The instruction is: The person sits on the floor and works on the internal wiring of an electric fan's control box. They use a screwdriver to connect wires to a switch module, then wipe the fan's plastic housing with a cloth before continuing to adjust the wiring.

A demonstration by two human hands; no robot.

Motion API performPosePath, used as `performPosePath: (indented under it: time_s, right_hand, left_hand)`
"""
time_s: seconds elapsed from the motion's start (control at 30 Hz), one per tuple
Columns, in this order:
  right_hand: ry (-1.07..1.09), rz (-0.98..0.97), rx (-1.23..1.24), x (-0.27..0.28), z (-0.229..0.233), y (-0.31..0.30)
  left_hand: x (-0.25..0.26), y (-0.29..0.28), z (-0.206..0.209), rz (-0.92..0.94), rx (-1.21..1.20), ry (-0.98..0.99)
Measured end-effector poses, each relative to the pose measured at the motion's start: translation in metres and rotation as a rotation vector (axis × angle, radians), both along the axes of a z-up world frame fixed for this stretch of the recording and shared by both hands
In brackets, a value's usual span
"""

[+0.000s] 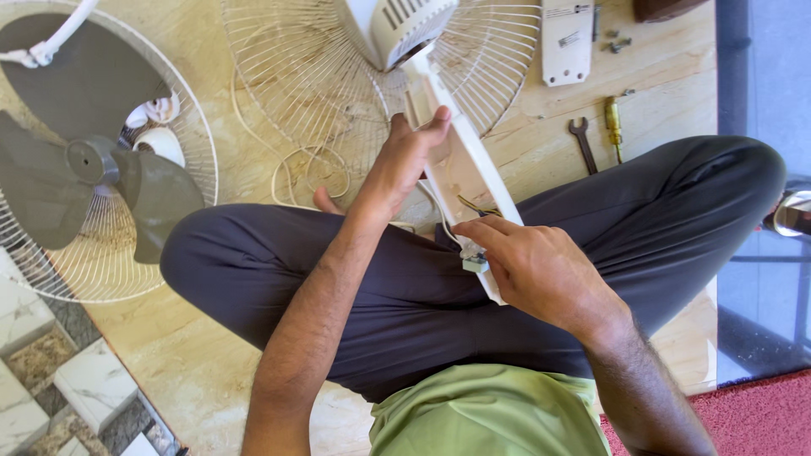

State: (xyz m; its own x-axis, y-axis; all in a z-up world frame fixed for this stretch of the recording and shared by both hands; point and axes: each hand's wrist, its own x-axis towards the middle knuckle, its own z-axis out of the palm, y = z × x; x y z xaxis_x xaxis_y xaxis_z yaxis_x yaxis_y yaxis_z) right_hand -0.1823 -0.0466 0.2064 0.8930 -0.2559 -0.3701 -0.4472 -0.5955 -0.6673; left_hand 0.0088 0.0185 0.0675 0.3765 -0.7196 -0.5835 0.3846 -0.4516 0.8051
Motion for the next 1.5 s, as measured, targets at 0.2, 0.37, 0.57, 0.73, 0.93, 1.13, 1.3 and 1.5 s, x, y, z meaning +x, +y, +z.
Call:
performPosePath:
  time_s: [0.2, 0.37, 0.57, 0.73, 0.93, 1.13, 1.3, 1.5]
  right_hand:
    - [-0.111, -0.057, 0.088, -0.011, 0.009, -0.016]
    - [-0.117, -0.418, -0.007, -0.039, -0.008, -0.066]
    - [0.099, -0.487, -0.282, -0.023, -0.103, -0.134]
    - [-0.078, -0.410, -0.186, -0.012, -0.140, -0.123]
    - [-0.293, -0.423, 0.028, -0.013, -0.109, -0.091]
    - [-0.347, -0.206, 0.025, -0.004, -0.036, -0.037]
    - [-0.385, 0.042, -0.374, 0.028, -0.014, -0.018]
    - [0.008, 0.084, -0.377, 0.048, -0.011, 0.001]
  left_hand:
    - [0.000, 0.001, 0.000, -0.006, 0.017, 0.036]
    - [-0.001, 0.003, -0.003, 0.008, -0.002, 0.036]
    - [-0.001, 0.003, -0.017, 0.044, -0.016, 0.073]
    - [-0.006, 0.002, -0.028, 0.153, -0.058, 0.087]
    - [-0.002, 0.001, -0.034, 0.040, 0.086, -0.068]
    - [0.000, 0.001, -0.029, -0.080, 0.153, -0.107]
    - [0.005, 0.006, -0.018, -0.193, 0.172, -0.145]
    - [0.006, 0.006, -0.011, -0.199, 0.170, -0.200]
